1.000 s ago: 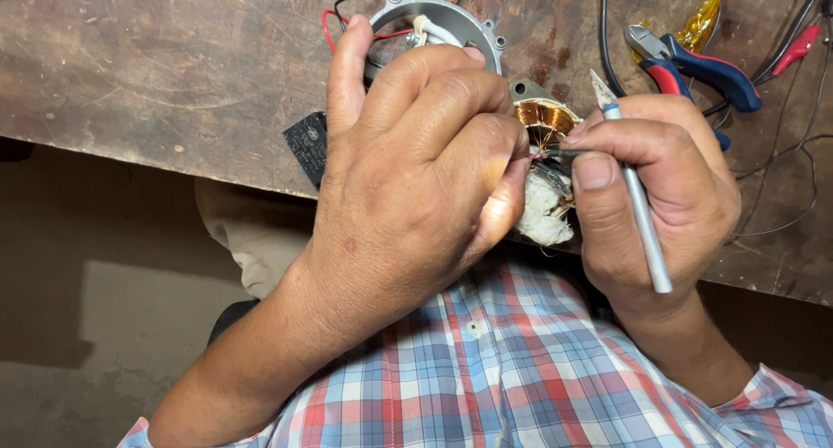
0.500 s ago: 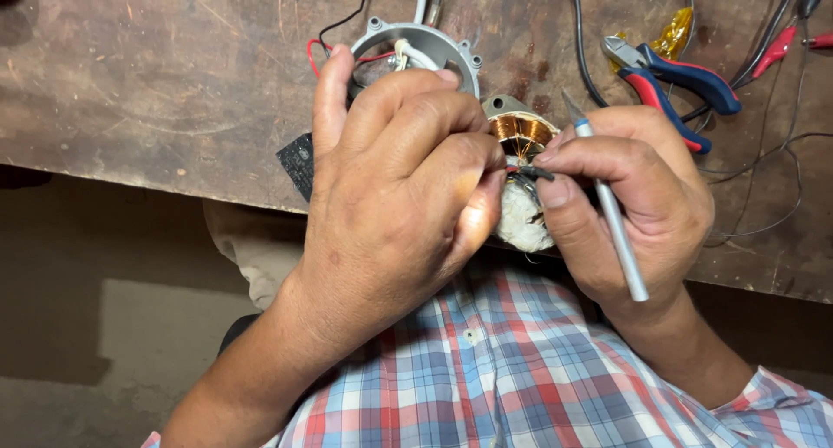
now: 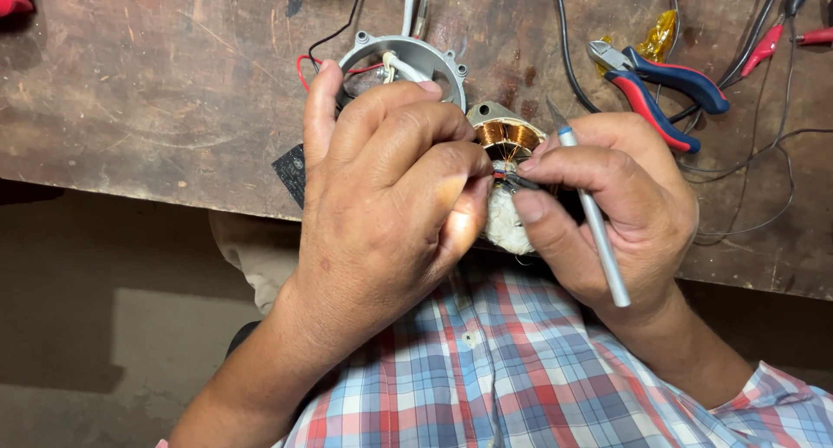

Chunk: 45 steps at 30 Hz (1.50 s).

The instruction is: Repairing an electric motor by stripping, joining, and securing wires to the stator coils.

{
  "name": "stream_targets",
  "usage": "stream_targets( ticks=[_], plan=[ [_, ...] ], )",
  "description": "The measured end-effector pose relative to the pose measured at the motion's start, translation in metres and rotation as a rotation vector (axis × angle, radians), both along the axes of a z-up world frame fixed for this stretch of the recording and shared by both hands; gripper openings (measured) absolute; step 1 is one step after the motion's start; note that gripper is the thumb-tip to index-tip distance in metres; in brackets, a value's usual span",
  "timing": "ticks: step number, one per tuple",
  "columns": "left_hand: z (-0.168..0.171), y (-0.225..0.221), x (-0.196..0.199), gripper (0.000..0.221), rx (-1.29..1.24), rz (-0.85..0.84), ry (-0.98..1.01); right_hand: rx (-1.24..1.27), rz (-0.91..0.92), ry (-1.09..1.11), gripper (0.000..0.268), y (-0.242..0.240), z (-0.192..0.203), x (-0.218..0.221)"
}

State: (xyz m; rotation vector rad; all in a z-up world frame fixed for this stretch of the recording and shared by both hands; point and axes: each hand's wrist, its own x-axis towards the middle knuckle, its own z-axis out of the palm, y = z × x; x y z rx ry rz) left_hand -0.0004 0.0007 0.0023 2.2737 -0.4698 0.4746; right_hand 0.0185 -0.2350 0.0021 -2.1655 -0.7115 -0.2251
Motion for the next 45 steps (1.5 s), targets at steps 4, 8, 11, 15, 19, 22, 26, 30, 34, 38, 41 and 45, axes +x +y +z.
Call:
stream_targets(
  ticks=[4,8,11,15,19,22,26,30,34,38,41,45],
  plan=[
    [0.000,-0.001,0.000,0.006,-0.002,0.007,-0.012,0.003,-0.021,-0.002,0.021,0.003,0.002,-0.002],
    [-0.001,-0.001,0.000,0.006,-0.007,0.007,-0.009,0.017,-0.014,0.028,0.023,0.001,0.002,-0.002],
    [-0.002,0.000,0.000,0.005,-0.004,0.005,-0.013,0.028,-0.026,0.072,0.025,0.002,0.006,0.000],
    [-0.001,-0.001,0.000,0.006,0.008,0.010,-0.005,0.048,-0.032,0.074,0.029,0.003,0.004,0.001],
    [0.000,-0.001,0.001,0.009,-0.004,-0.001,0.003,0.052,-0.023,0.080,0.026,0.004,0.005,0.001],
    [0.000,-0.001,0.001,0.009,-0.004,-0.003,0.001,0.056,-0.032,0.079,0.024,0.004,0.003,0.001],
    [-0.002,0.000,0.001,0.008,-0.005,-0.009,-0.005,0.058,-0.048,0.066,0.022,0.002,0.000,0.000],
    [-0.003,0.001,0.002,0.008,-0.016,-0.020,-0.004,0.078,-0.049,0.045,0.022,-0.001,-0.012,0.000],
    [-0.005,0.001,0.001,0.009,-0.015,-0.007,-0.024,0.405,-0.180,0.064,0.026,-0.008,-0.029,-0.004],
    [-0.008,0.007,-0.001,0.011,-0.005,-0.024,-0.047,0.431,-0.303,0.180,0.036,-0.009,-0.010,-0.021],
    [-0.001,0.008,0.003,0.006,0.034,-0.042,-0.066,0.393,-0.307,0.156,0.035,-0.033,-0.004,-0.022],
    [-0.006,0.009,0.001,0.005,0.066,-0.044,-0.077,0.071,-0.471,0.060,0.047,-0.098,0.023,-0.006]
  ],
)
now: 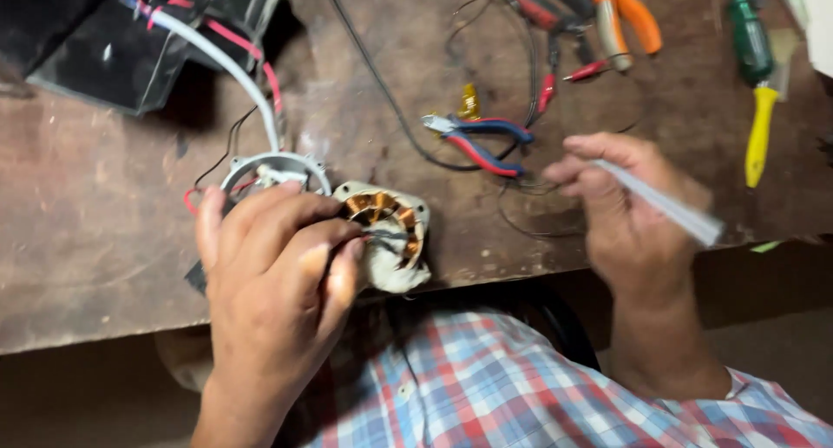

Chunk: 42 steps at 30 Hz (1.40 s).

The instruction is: Repairing an electric motor by stripping, joining, and securing wires to the stator coils.

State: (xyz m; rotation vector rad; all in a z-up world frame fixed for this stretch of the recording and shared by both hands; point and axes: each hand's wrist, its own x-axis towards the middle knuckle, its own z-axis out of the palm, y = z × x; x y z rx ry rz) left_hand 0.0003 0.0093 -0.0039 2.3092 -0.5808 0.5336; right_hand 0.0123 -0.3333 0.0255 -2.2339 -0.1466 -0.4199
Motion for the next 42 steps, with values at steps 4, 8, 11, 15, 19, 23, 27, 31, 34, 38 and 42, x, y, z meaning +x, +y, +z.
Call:
stream_targets(
  ticks=[4,8,11,15,19,23,27,31,34,38,42],
  plan=[
    [0.001,0.000,-0.004,0.007,0.029,0.023,0.024,-0.629,-0.075,-0.154,0.056,-0.087,-0.006,0.019],
    [0.004,-0.004,-0.009,0.009,0.052,0.063,-0.003,-0.946,-0.254,0.056,0.066,-0.145,-0.029,0.043],
    [0.013,-0.003,-0.017,0.006,0.061,0.073,-0.004,-1.003,-0.299,0.130,0.057,-0.175,-0.045,0.064],
    [0.012,0.005,-0.035,0.006,0.093,0.125,-0.016,-0.975,-0.369,0.159,0.035,-0.212,-0.067,0.078],
    [0.011,0.014,-0.057,0.008,0.049,0.190,0.023,-0.953,-0.271,0.004,0.034,-0.216,-0.058,0.078],
    [0.002,0.017,-0.073,0.011,-0.002,0.253,0.060,-0.801,-0.087,-0.087,0.035,-0.141,0.008,0.093],
    [0.001,0.015,-0.078,0.013,-0.011,0.276,0.026,-0.724,0.144,0.075,0.035,-0.038,0.046,0.169],
    [0.004,0.017,-0.089,0.011,-0.079,0.235,0.000,-0.913,0.285,0.094,0.042,0.028,0.010,0.272],
    [0.007,0.029,-0.109,0.009,-0.137,0.271,-0.006,-1.128,0.281,0.090,0.068,0.037,-0.104,0.407],
    [0.001,0.043,-0.122,0.014,-0.191,0.329,-0.002,-0.428,0.402,0.300,0.054,0.003,-0.198,0.527],
    [0.000,0.056,-0.112,0.011,-0.235,0.257,0.036,-0.693,0.349,0.232,0.032,-0.062,-0.208,0.555]
  ],
)
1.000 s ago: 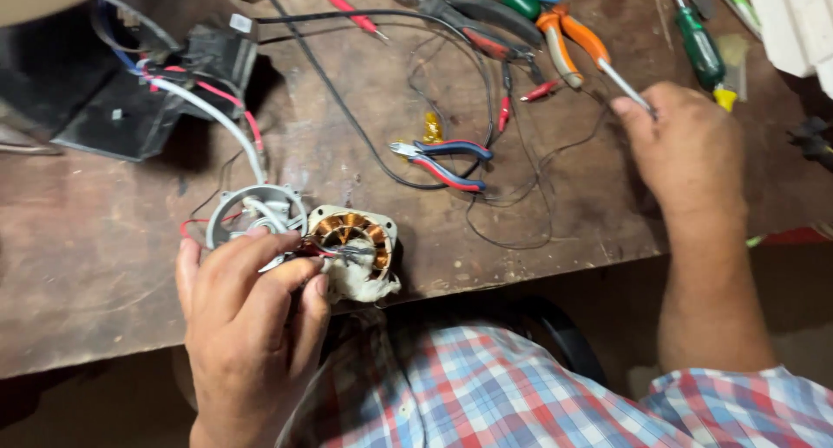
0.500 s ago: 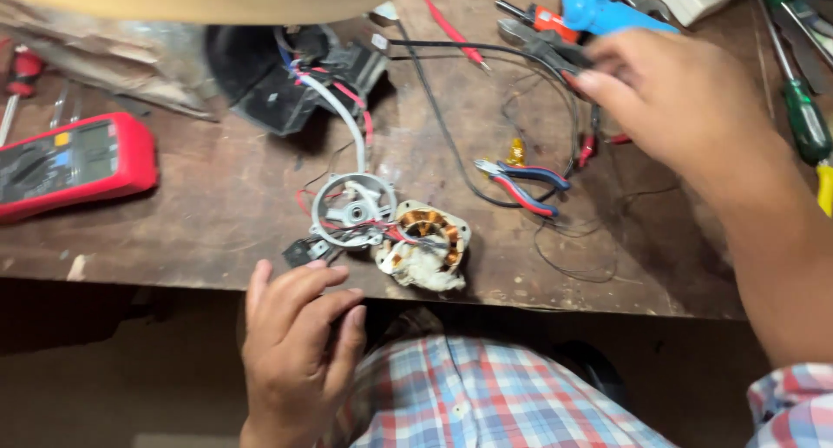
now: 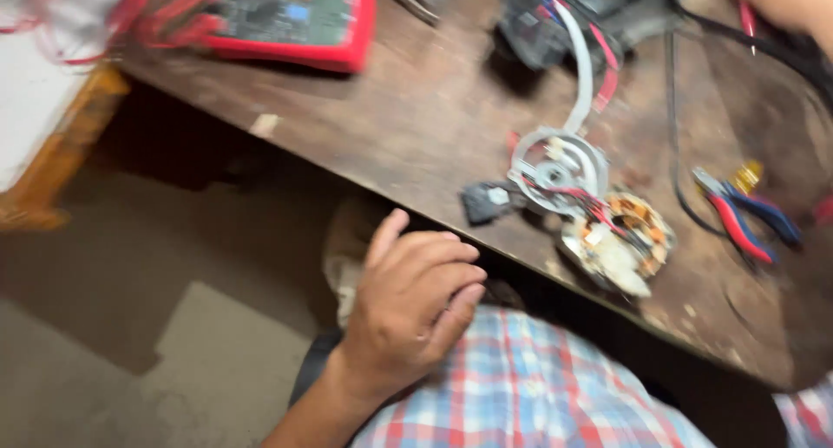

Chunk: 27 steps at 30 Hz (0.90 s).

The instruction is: Repairing an electric motor by stripping, joining, and securing wires to the stator coils.

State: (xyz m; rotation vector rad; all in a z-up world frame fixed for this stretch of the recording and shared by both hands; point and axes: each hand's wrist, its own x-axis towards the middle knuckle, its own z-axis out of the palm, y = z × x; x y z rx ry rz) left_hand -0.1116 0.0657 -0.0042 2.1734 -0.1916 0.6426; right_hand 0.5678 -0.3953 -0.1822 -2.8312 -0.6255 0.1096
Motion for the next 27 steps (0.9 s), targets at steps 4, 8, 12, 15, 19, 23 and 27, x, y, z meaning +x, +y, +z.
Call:
stream_targets(
  ticks=[4,8,12,15,19,23,27],
  plan=[
    [0.003,-0.005,0.011,0.011,0.026,-0.122,0.020,0.219,-0.064,0.535,0.031,-0.163,0.058,-0.073],
    [0.010,-0.004,0.021,0.008,0.056,-0.190,0.010,0.557,-0.046,1.006,0.033,-0.214,0.077,-0.106],
    [0.014,-0.003,0.033,0.008,0.047,-0.243,0.024,0.940,0.017,1.464,0.036,-0.239,0.049,-0.134],
    [0.018,-0.010,0.046,0.009,0.074,-0.272,0.020,1.276,0.058,1.811,0.040,-0.214,0.009,-0.248],
    [0.025,-0.032,0.066,0.006,0.114,-0.320,-0.013,1.263,0.146,1.272,0.020,0.004,0.153,-0.426],
    [0.036,-0.051,0.089,0.012,0.159,-0.340,-0.002,0.997,-0.013,0.653,0.048,0.072,0.204,-0.534],
    [0.031,-0.059,0.104,0.006,0.204,-0.351,0.000,1.339,0.022,0.764,0.046,0.089,0.195,-0.557]
  ],
)
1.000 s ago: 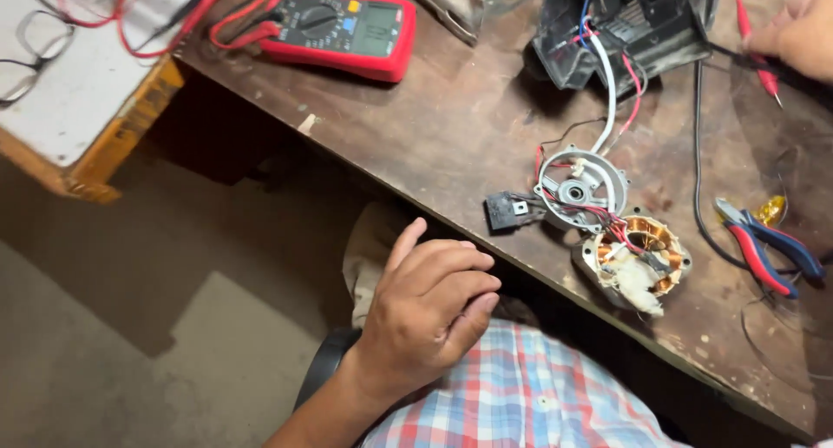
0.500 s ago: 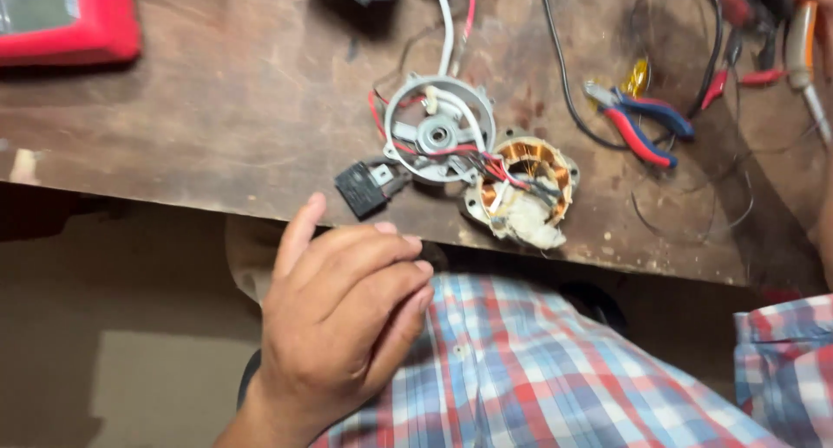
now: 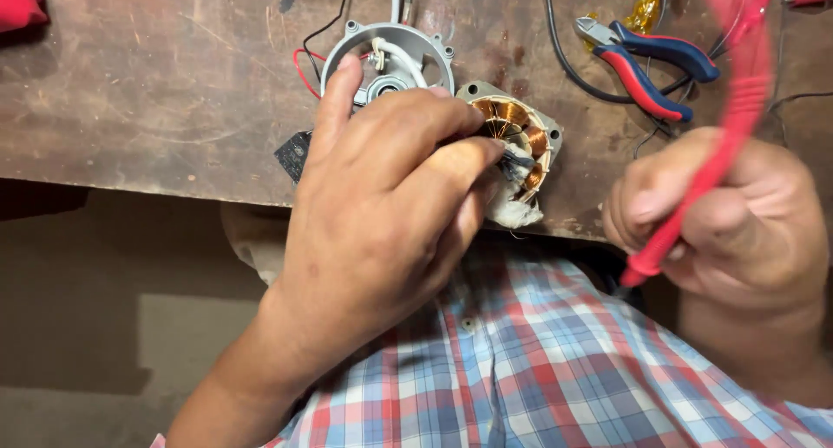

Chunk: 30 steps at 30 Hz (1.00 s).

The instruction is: Repairing an electric motor by stripping, joining, and securing wires to the stator coils.

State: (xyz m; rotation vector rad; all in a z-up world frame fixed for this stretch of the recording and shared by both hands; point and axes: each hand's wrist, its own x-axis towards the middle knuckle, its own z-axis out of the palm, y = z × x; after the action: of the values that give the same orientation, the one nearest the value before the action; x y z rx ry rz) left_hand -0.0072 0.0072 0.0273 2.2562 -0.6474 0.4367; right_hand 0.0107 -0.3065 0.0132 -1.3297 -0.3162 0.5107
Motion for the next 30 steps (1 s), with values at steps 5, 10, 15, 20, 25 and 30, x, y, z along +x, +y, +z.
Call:
stream_targets(
  ticks=[5,10,15,20,25,30],
  plan=[
    [-0.007,-0.008,0.007,0.007,0.011,0.015,0.018,-0.164,-0.463,-0.380,0.041,0.025,-0.018,-0.027],
    [-0.014,-0.013,0.008,0.010,0.035,0.049,0.042,-0.202,-0.490,-0.795,0.042,0.034,-0.035,-0.014],
    [-0.013,-0.015,0.008,0.012,0.029,0.068,0.046,-0.266,-0.529,-0.842,0.034,0.035,-0.035,-0.015],
    [-0.015,-0.015,0.009,0.013,0.036,0.074,0.043,-0.299,-0.555,-0.862,0.032,0.037,-0.037,-0.014],
    [-0.017,-0.015,0.010,0.013,0.018,0.071,0.025,-0.282,-0.575,-0.872,0.027,0.037,-0.042,-0.012],
    [-0.023,-0.017,0.010,0.013,0.008,0.080,0.001,-0.180,-0.338,-0.858,0.021,0.033,-0.037,-0.003]
  ],
)
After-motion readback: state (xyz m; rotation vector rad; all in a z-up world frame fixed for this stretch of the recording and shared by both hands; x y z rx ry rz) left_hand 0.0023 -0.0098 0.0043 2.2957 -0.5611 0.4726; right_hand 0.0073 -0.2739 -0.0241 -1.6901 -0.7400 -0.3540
